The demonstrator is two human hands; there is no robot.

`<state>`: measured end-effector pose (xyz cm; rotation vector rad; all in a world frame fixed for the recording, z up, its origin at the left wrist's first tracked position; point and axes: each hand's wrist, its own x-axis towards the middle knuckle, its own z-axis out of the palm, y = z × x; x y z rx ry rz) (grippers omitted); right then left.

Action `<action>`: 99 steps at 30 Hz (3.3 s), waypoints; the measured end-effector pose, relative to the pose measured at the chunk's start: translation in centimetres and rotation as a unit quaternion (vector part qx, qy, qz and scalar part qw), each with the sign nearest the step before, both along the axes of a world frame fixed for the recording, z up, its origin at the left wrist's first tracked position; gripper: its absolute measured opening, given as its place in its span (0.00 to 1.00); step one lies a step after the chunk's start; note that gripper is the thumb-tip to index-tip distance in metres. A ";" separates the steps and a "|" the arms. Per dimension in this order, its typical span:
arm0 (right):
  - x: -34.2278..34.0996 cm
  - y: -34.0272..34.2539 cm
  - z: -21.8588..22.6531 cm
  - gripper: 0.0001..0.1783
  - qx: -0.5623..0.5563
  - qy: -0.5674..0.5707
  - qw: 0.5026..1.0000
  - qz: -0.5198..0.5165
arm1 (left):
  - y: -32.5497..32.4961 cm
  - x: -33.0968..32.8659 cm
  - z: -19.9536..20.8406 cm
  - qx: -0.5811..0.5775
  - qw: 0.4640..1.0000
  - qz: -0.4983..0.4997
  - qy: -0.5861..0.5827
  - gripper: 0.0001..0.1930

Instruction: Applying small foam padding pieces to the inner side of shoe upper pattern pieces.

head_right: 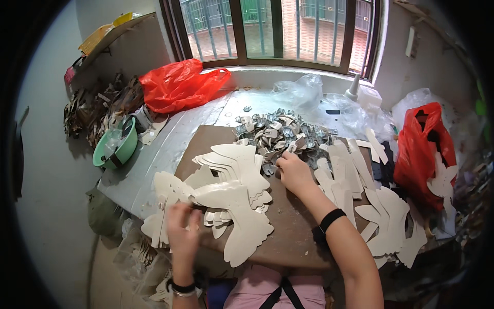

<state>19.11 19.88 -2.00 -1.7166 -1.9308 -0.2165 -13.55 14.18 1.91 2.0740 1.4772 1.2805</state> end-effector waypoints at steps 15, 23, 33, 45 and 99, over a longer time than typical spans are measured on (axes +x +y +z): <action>5.6 -21.7 3.7 0.09 -0.044 0.649 0.752 -0.107 | -7.2 23.1 -4.0 -0.110 0.971 -0.212 0.020 0.27; 3.2 -25.6 -0.1 0.09 -0.066 0.759 0.645 -0.055 | -6.6 22.6 -5.1 -0.218 0.955 -0.197 0.028 0.39; -2.2 -26.6 1.1 0.08 -0.045 0.749 0.656 0.077 | -11.7 13.8 -1.5 -0.366 0.866 -0.303 -0.156 0.31; -6.7 -28.4 2.4 0.07 -0.087 0.665 0.742 0.012 | -14.3 10.2 -2.8 -0.310 0.882 -0.263 -0.240 0.09; -9.8 -28.1 5.1 0.15 0.091 0.272 0.958 0.012 | -14.9 7.8 -2.2 -0.437 0.691 -0.389 -0.424 0.11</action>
